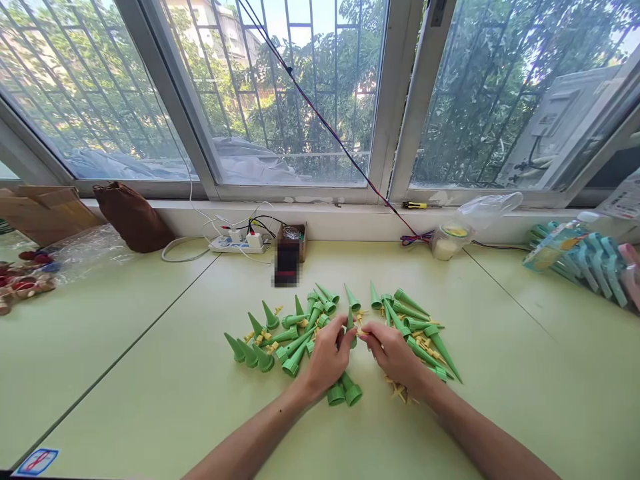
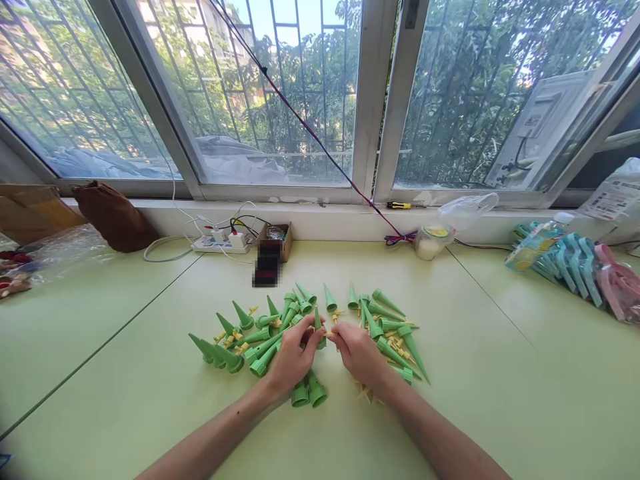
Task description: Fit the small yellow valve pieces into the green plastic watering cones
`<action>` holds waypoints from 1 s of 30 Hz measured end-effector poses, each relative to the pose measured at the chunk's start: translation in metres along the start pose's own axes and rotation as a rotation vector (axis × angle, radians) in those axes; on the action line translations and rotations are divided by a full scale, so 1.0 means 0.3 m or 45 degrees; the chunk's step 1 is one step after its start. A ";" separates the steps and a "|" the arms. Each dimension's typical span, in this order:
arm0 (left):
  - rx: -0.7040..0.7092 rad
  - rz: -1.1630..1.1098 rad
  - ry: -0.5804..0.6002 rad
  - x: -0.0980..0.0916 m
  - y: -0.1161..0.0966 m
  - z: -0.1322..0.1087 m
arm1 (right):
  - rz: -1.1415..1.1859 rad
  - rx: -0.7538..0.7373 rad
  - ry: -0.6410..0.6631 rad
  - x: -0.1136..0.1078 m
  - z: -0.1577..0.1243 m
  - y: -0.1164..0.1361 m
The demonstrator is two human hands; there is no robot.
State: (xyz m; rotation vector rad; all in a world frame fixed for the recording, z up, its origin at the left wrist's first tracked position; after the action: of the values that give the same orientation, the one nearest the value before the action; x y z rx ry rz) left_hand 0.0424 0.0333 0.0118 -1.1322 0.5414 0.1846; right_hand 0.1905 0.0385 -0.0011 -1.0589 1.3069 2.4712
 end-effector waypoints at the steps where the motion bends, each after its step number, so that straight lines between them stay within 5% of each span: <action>1: 0.001 -0.006 0.013 0.001 0.002 0.000 | -0.013 -0.013 0.000 0.001 -0.001 0.001; 12: 0.132 0.079 0.025 0.012 -0.018 -0.008 | 0.045 0.011 0.000 0.013 -0.006 -0.002; 21: 0.044 -0.080 -0.029 0.000 -0.014 0.004 | 0.098 0.083 -0.011 0.013 0.006 0.009; 30: -0.068 -0.372 -0.067 -0.013 -0.013 0.008 | 0.048 0.071 -0.298 -0.036 -0.001 0.014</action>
State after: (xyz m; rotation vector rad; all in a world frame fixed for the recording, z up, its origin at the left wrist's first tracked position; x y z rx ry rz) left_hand 0.0414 0.0344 0.0177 -1.2407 0.3209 -0.0242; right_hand 0.1968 0.0376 0.0087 -0.7128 1.3249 2.4789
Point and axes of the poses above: each hand's wrist, its own z-axis towards the middle knuckle, its own x-axis out of the palm, y = z × x, the point moved 5 cm from there along z, towards the middle knuckle, and after that the axes turned 8 degrees about y, right-handed, at the moved point
